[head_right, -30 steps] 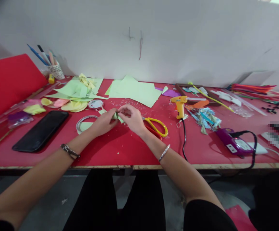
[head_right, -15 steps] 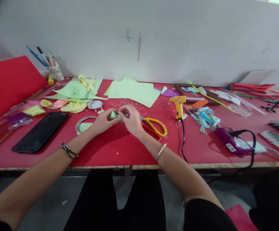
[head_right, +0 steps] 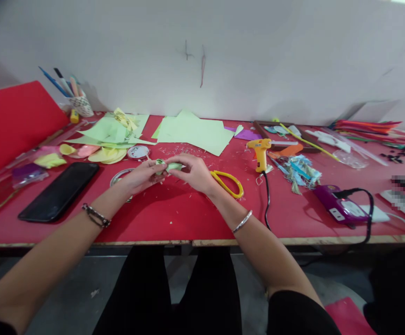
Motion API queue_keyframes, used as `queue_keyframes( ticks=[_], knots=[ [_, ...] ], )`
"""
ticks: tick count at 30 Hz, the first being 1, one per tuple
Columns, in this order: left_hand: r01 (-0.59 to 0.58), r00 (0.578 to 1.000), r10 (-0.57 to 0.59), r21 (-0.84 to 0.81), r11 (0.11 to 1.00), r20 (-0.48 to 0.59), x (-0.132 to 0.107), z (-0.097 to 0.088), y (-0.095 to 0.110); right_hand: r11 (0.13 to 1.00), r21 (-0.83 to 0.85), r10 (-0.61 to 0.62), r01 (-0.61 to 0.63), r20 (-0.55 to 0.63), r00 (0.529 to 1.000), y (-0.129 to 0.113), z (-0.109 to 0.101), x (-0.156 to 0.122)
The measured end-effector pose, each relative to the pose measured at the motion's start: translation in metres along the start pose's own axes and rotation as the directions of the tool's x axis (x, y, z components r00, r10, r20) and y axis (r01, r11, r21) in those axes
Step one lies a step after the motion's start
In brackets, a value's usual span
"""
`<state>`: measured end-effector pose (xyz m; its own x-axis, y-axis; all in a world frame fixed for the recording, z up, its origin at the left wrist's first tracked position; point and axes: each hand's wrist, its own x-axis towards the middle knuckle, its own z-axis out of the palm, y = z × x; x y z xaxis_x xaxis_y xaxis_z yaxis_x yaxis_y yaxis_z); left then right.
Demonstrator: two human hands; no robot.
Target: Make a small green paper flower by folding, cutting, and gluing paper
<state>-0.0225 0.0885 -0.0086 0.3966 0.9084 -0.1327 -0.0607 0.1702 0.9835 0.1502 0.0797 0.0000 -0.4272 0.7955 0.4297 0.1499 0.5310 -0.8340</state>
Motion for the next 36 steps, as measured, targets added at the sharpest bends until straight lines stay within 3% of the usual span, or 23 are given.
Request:
queue_keyframes(
  ticks=[5,10,15,20,26,30,36],
  knots=[
    [0.029,1.0,-0.028,-0.057,0.998,0.014,-0.004,0.001,0.006,0.999,0.052,-0.007,0.004,0.048,0.999,-0.004,-0.002,-0.002],
    [0.066,0.997,-0.062,-0.115,0.991,0.035,-0.003,0.001,0.008,0.999,0.046,0.023,-0.023,0.004,1.0,-0.006,0.001,-0.003],
    [0.118,0.993,-0.118,-0.125,0.985,0.013,-0.001,0.001,0.007,0.992,-0.128,-0.016,0.011,-0.034,0.999,-0.006,0.003,-0.004],
    [0.19,0.982,-0.19,-0.127,0.974,0.009,-0.001,0.001,0.01,0.929,-0.341,-0.132,0.14,0.049,0.99,-0.008,0.002,-0.003],
    [0.205,0.978,-0.201,-0.08,0.976,0.049,0.001,0.0,0.01,0.884,-0.407,-0.2,0.229,0.112,0.973,-0.008,0.0,-0.001],
    [0.173,0.985,-0.17,-0.097,0.98,0.043,0.002,-0.001,0.006,0.887,-0.421,-0.169,0.187,0.08,0.982,-0.01,0.003,-0.002],
    [0.107,0.994,-0.108,-0.087,0.99,0.001,0.002,0.002,0.003,0.921,-0.381,-0.116,0.083,-0.065,0.991,-0.007,0.006,-0.002]
  ],
)
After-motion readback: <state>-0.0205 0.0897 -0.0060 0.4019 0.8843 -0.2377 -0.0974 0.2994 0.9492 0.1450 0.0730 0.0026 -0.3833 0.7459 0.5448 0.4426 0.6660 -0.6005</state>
